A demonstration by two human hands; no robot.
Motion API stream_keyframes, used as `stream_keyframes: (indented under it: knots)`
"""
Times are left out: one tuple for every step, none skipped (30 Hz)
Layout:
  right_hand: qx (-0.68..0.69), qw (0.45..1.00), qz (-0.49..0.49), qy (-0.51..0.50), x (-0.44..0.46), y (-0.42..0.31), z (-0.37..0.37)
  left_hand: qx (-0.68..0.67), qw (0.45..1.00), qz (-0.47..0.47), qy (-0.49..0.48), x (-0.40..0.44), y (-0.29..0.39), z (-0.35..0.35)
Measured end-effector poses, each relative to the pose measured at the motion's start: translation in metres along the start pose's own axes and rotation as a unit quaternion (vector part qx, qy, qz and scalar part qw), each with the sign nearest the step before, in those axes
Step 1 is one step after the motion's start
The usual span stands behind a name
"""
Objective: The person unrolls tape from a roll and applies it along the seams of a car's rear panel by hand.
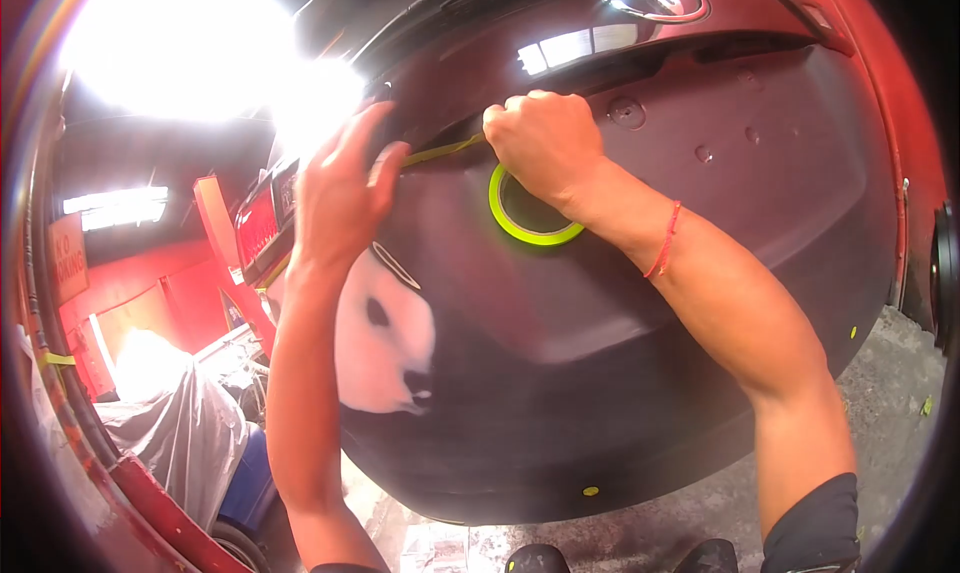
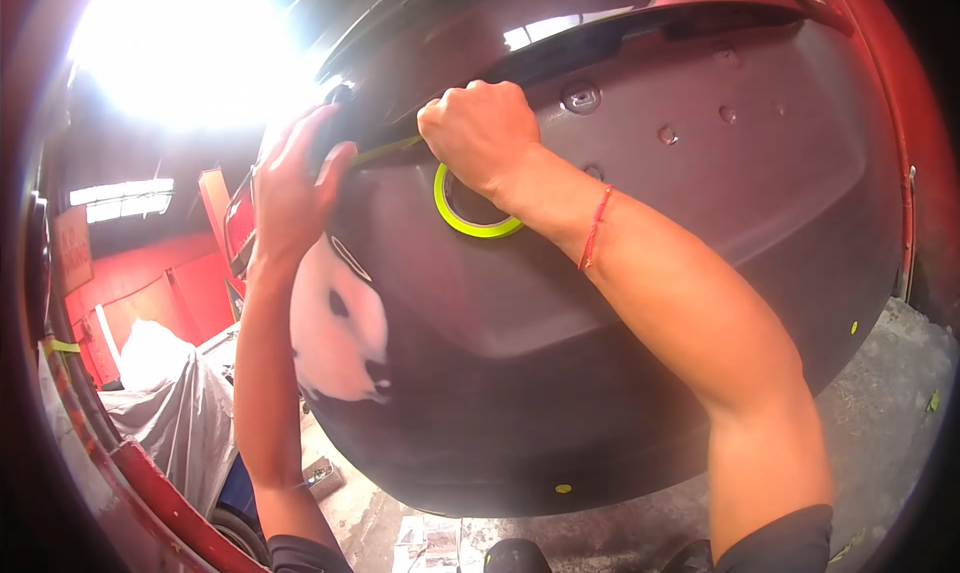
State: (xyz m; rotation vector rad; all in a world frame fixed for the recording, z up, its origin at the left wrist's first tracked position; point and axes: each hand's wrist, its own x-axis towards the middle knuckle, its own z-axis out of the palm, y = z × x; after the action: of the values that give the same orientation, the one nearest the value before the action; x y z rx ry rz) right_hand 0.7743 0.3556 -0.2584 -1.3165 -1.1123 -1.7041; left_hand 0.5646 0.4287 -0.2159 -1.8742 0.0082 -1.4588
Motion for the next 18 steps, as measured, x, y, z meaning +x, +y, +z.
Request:
stream_keyframes:
  knots:
    - [0.007, 1.0, 0.001, 0.008, -0.001, 0.001, 0.0, 0.024, 0.999, 0.026, -0.042, 0.008, 0.005, 0.004]
    - [0.014, 1.0, 0.002, 0.017, -0.002, 0.002, 0.0, 0.025, 0.998, 0.029, -0.042, 0.014, 0.003, 0.013]
    - [0.015, 1.0, 0.004, 0.02, -0.003, 0.001, 0.0, 0.036, 0.996, 0.053, -0.067, 0.019, 0.0, 0.023]
    - [0.024, 0.999, 0.007, 0.025, -0.003, 0.001, 0.0, 0.047, 0.992, 0.079, -0.091, 0.024, -0.003, 0.029]
    - [0.033, 0.999, 0.011, 0.03, -0.004, 0.001, 0.001, 0.038, 0.99, 0.079, -0.113, 0.028, -0.002, 0.027]
    - [0.029, 0.999, 0.017, 0.034, -0.005, 0.002, 0.002, 0.039, 0.989, 0.086, -0.112, 0.031, 0.002, 0.026]
    - [0.028, 0.999, 0.015, 0.035, -0.005, 0.001, 0.004, 0.076, 0.983, 0.062, -0.156, 0.032, 0.005, 0.025]
    - [0.027, 0.999, 0.017, 0.035, -0.006, 0.001, 0.005, 0.114, 0.972, 0.039, -0.201, 0.032, 0.009, 0.024]
    - [0.038, 0.998, 0.029, 0.032, -0.007, -0.001, 0.007, 0.114, 0.971, 0.048, -0.205, 0.03, 0.011, 0.024]
    - [0.037, 0.998, 0.037, 0.033, -0.009, -0.001, 0.009, 0.112, 0.975, 0.053, -0.185, 0.027, 0.012, 0.023]
    - [0.056, 0.997, 0.053, 0.032, -0.011, -0.003, 0.009, 0.11, 0.979, 0.056, -0.165, 0.026, 0.013, 0.025]
    - [0.075, 0.994, 0.068, 0.029, -0.013, -0.003, 0.009, 0.11, 0.978, 0.059, -0.168, 0.025, 0.014, 0.033]
    - [0.113, 0.99, 0.083, 0.034, -0.015, -0.002, 0.01, 0.079, 0.986, 0.055, -0.139, 0.024, 0.014, 0.045]
    - [0.115, 0.989, 0.085, 0.033, -0.016, -0.002, 0.009, 0.047, 0.992, 0.049, -0.109, 0.025, 0.019, 0.052]
    - [0.124, 0.987, 0.087, 0.045, -0.017, -0.001, 0.009, 0.063, 0.992, 0.045, -0.099, 0.027, 0.024, 0.058]
    - [0.131, 0.986, 0.09, 0.058, -0.017, -0.001, 0.009, 0.063, 0.992, 0.046, -0.102, 0.029, 0.024, 0.058]
    - [0.131, 0.985, 0.094, 0.057, -0.017, -0.001, 0.011, 0.072, 0.99, 0.049, -0.107, 0.032, 0.023, 0.057]
    - [0.116, 0.987, 0.082, 0.071, -0.018, -0.002, 0.012, 0.079, 0.989, 0.052, -0.113, 0.033, 0.022, 0.058]
